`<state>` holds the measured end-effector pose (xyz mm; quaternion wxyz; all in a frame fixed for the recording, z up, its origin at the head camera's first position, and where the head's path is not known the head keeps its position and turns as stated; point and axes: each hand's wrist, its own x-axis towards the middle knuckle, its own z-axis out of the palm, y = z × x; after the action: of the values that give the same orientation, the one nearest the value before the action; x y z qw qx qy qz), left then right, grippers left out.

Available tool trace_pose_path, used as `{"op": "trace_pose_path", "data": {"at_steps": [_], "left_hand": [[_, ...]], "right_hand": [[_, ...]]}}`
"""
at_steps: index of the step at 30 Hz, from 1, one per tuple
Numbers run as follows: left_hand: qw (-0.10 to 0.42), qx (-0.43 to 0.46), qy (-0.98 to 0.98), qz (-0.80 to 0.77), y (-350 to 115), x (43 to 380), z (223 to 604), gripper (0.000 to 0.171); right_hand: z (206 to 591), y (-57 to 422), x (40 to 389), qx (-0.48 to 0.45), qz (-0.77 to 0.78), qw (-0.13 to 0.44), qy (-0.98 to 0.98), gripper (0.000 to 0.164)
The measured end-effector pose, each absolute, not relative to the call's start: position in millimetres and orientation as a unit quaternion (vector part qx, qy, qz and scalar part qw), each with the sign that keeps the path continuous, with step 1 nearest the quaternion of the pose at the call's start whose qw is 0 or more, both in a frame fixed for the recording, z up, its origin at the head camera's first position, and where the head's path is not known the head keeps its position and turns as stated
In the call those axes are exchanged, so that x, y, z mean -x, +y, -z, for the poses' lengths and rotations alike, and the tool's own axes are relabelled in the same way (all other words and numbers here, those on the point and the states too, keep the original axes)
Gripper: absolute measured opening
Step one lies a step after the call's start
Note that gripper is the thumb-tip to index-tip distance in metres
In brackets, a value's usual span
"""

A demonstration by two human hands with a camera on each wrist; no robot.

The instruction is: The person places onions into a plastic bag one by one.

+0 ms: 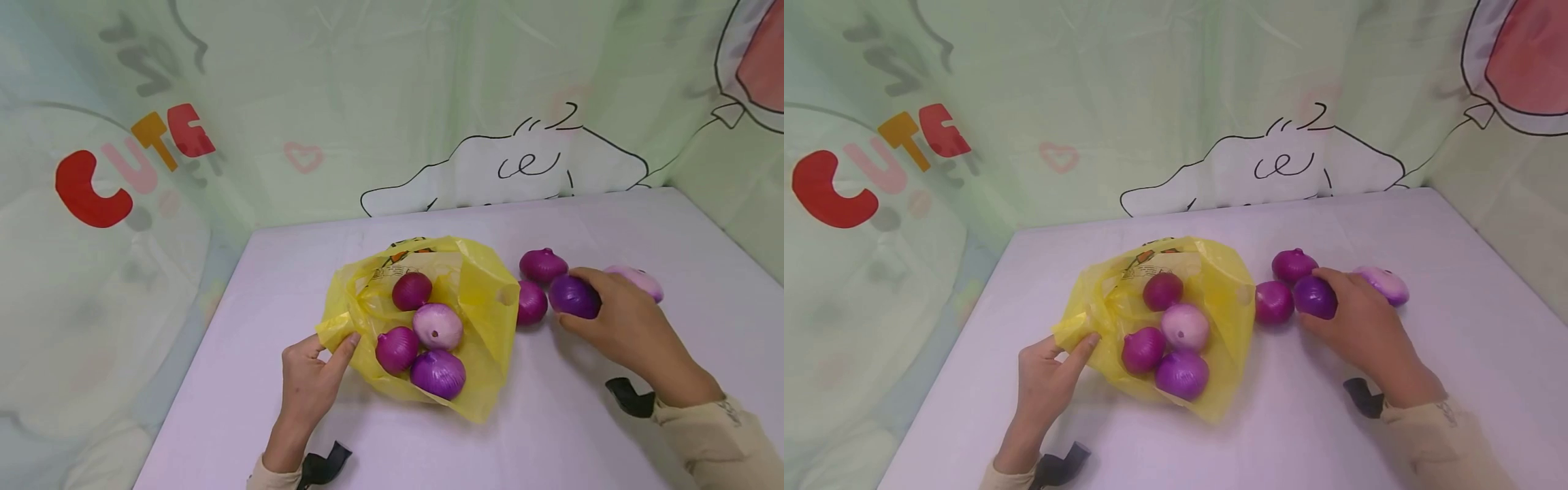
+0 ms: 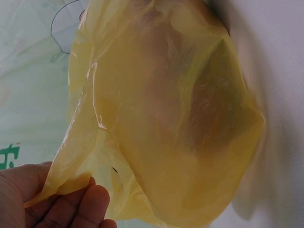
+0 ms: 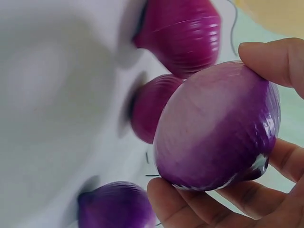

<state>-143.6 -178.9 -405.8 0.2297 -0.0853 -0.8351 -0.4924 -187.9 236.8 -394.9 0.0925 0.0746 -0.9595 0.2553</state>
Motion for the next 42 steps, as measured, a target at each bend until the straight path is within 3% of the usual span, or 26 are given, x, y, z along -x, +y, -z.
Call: {"op": "trace_pose_path", "data": {"at_steps": [42], "left_hand": [[0.233, 0.093, -0.834, 0.491, -180.6, 142.8, 405.4, 0.016]], "right_hand": [[330.1, 185.8, 148.8, -0.138, -0.256, 0.196, -0.937, 0.080]]}}
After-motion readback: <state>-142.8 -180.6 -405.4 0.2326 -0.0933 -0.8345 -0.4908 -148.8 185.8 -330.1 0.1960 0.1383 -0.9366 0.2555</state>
